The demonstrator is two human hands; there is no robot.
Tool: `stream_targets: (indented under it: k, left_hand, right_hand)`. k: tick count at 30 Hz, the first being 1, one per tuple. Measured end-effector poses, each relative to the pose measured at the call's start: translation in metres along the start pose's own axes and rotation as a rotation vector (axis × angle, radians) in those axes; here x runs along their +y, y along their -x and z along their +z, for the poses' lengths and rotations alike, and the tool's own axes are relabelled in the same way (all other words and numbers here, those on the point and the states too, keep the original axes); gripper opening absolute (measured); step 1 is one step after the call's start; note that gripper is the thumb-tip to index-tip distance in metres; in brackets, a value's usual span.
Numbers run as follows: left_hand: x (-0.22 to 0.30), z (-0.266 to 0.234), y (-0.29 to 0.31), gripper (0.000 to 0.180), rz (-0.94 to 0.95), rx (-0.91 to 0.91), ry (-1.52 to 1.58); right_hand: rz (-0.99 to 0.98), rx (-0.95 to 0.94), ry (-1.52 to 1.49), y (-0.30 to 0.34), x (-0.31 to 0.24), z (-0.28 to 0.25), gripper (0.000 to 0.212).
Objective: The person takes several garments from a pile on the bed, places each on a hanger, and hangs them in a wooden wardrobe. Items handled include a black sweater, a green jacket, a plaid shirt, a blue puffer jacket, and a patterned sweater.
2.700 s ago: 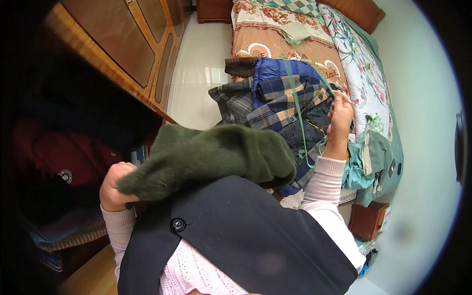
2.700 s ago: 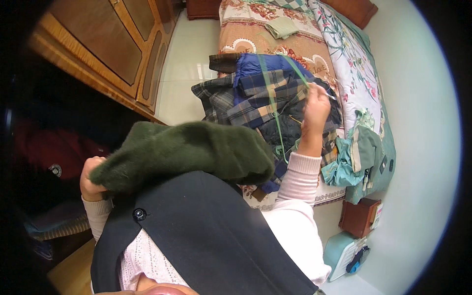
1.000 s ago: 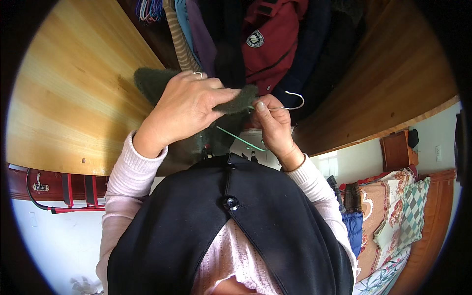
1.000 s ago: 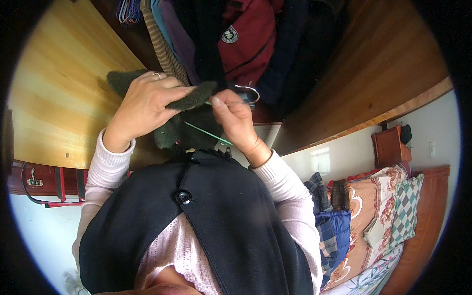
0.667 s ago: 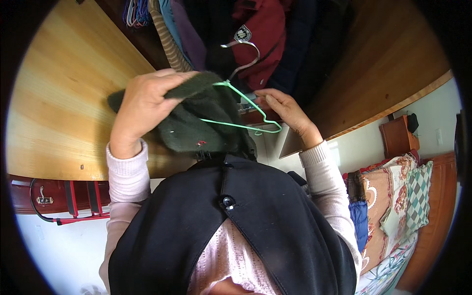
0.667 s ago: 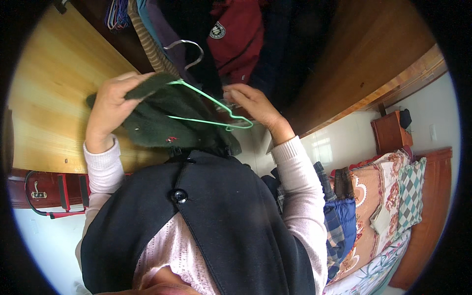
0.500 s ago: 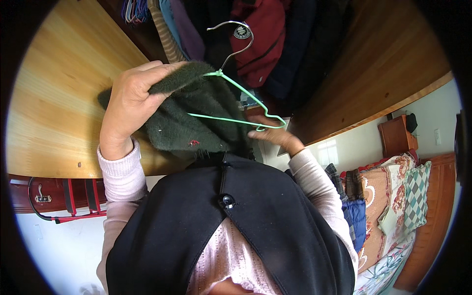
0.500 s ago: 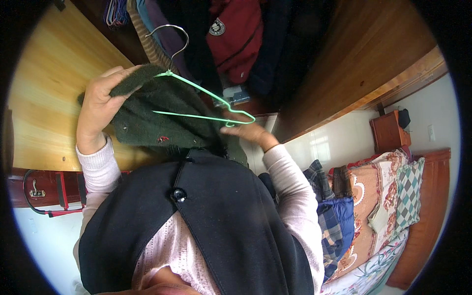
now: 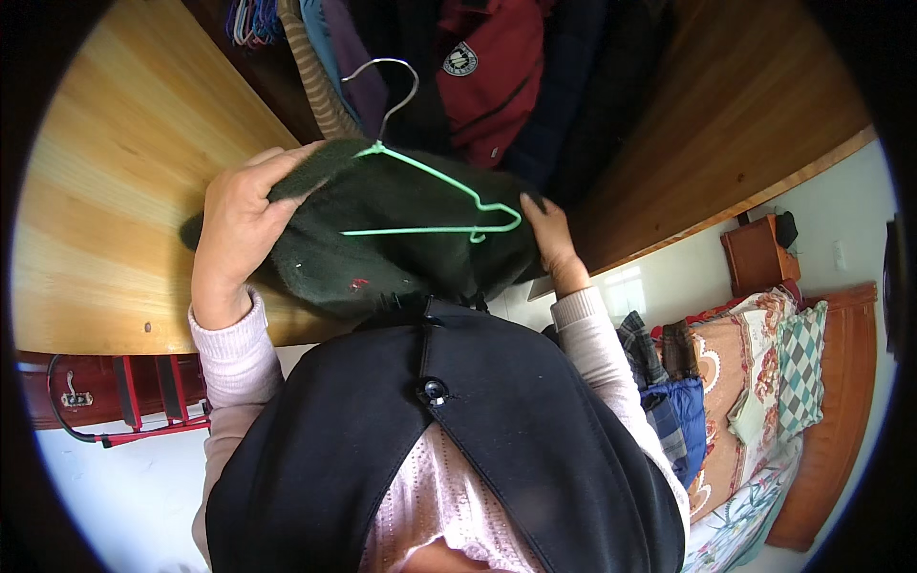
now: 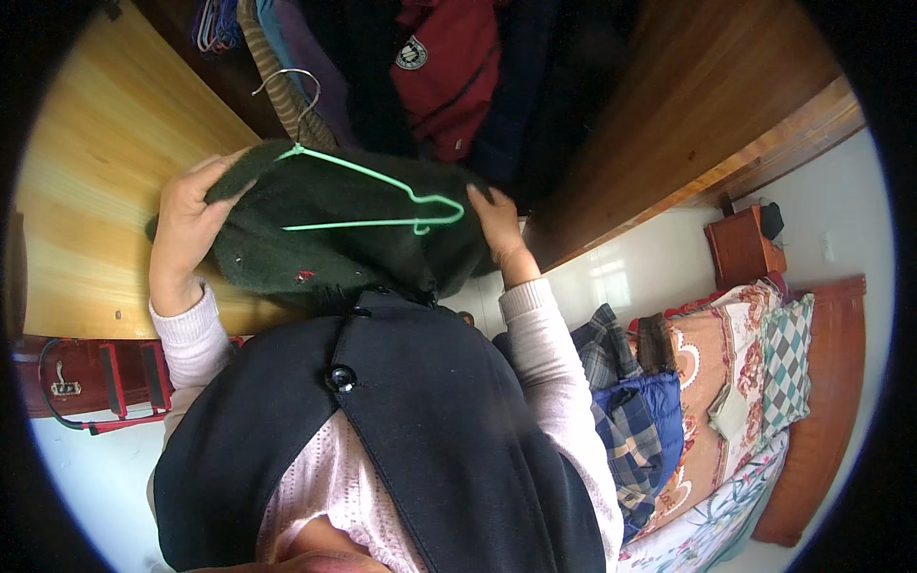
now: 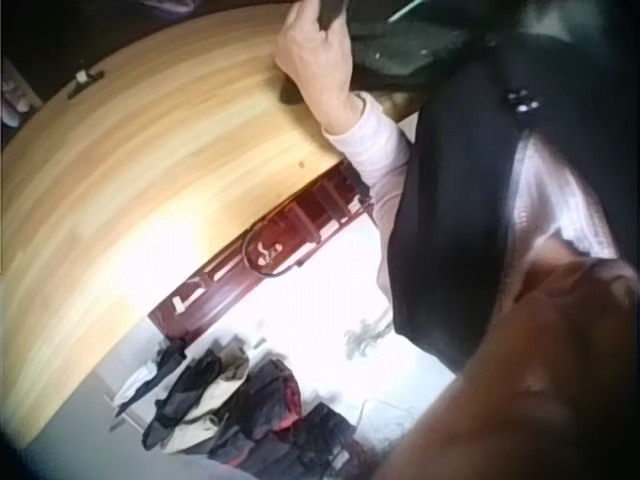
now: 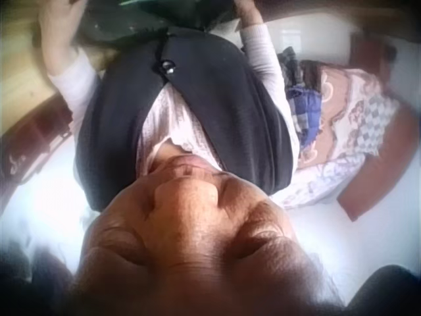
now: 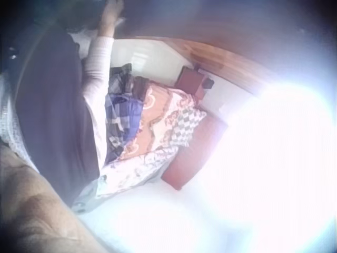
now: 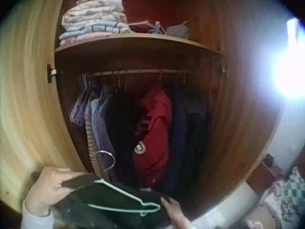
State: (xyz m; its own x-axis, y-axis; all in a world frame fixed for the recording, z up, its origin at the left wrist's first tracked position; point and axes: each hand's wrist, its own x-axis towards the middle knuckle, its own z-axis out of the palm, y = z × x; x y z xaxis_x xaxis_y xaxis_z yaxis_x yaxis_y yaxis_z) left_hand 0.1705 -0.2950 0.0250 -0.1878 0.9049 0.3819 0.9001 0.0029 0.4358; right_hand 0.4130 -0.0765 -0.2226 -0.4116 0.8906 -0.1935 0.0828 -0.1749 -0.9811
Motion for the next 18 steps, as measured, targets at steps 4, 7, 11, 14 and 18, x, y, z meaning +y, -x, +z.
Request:
stream_targets:
  k: [4, 7, 11, 14, 18]
  left_hand:
    - [-0.009, 0.006, 0.004, 0.036, -0.025, 0.029, -0.030]
    - [-0.018, 0.019, 0.009, 0.035, -0.063, 0.047, -0.065]
    - [-0.027, 0.040, 0.009, 0.035, -0.136, 0.140, 0.014]
    - [-0.033, 0.056, 0.008, 0.034, -0.157, 0.194, 0.061]
    - [-0.028, 0.071, 0.004, 0.034, -0.106, 0.182, -0.017]
  right_hand:
    - [-0.249, 0.153, 0.214, -0.024, -0.043, -0.013, 0.046]
    - [-0.342, 0.126, 0.171, -0.008, -0.106, -0.007, 0.039]
    - [-0.380, 0.115, 0.128, -0.009, -0.135, -0.006, 0.035]
    - [-0.424, 0.117, 0.193, -0.004, -0.145, 0.000, 0.033]
    - [-0.474, 0.146, 0.272, -0.004, -0.146, 0.004, 0.031]
